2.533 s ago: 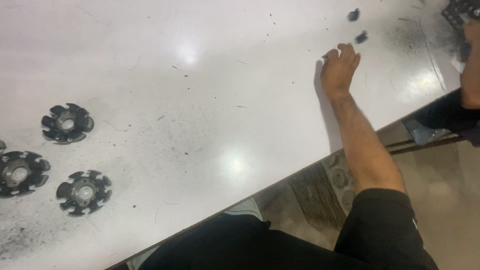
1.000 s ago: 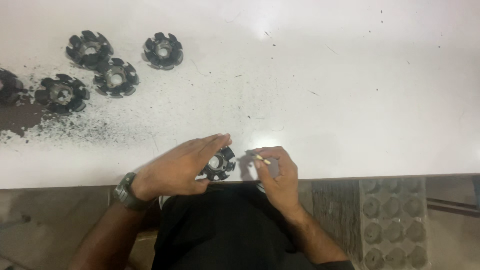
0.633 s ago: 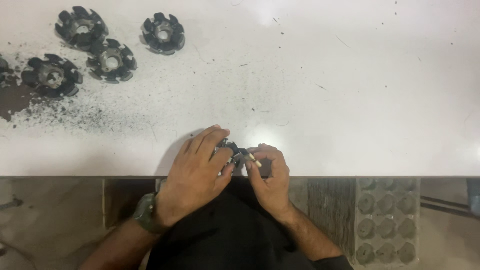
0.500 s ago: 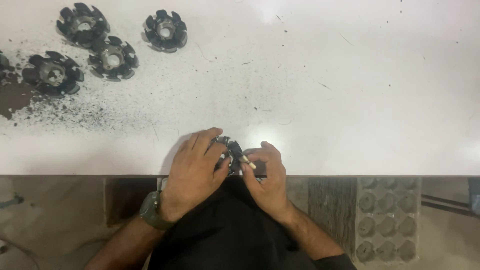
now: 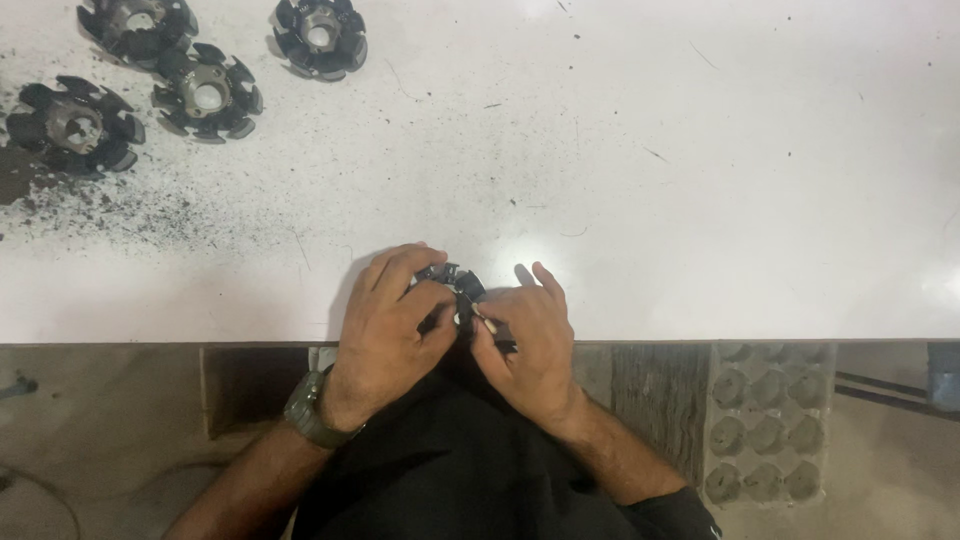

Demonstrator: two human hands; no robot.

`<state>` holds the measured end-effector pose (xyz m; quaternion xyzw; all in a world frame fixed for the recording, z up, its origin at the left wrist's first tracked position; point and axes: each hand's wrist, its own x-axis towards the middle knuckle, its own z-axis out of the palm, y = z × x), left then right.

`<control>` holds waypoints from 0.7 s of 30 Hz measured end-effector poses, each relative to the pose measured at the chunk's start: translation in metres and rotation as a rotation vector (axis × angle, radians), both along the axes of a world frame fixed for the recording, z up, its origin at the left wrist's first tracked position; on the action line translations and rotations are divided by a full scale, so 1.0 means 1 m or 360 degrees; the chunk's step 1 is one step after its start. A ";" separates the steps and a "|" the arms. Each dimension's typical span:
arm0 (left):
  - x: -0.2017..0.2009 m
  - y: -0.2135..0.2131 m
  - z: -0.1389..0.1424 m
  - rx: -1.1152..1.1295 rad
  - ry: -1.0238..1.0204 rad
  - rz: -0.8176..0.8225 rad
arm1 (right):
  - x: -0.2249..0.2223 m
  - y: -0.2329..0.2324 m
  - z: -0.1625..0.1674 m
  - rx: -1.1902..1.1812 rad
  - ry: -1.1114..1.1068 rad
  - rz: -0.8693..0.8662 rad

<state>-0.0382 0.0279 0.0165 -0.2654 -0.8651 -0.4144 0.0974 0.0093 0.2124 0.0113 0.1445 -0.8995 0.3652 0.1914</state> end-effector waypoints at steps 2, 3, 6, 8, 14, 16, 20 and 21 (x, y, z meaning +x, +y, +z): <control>0.001 0.002 0.002 -0.0030 -0.0027 -0.0063 | -0.003 0.001 0.002 -0.0014 -0.0011 -0.0010; 0.002 0.004 0.002 -0.0010 -0.0035 -0.0024 | -0.004 0.001 0.003 -0.0020 -0.0015 -0.0016; 0.003 0.010 0.000 0.0029 -0.0071 0.0069 | -0.006 0.003 0.005 -0.0022 -0.0065 0.0032; 0.004 0.012 -0.004 0.0027 -0.0123 0.0094 | -0.005 0.003 0.005 -0.0020 -0.0054 0.0026; 0.005 0.013 -0.016 0.0005 -0.0060 0.0138 | -0.004 0.004 0.002 -0.0091 -0.0039 0.0052; 0.005 0.014 -0.018 0.0017 -0.0005 0.0155 | -0.003 0.003 0.002 -0.0089 -0.0018 0.0062; 0.005 0.013 -0.019 0.0041 0.0028 0.0162 | -0.003 -0.001 0.001 -0.0001 0.0033 0.0066; 0.006 0.012 -0.019 0.0055 0.0024 0.0161 | -0.003 -0.002 0.001 0.0023 0.0050 0.0066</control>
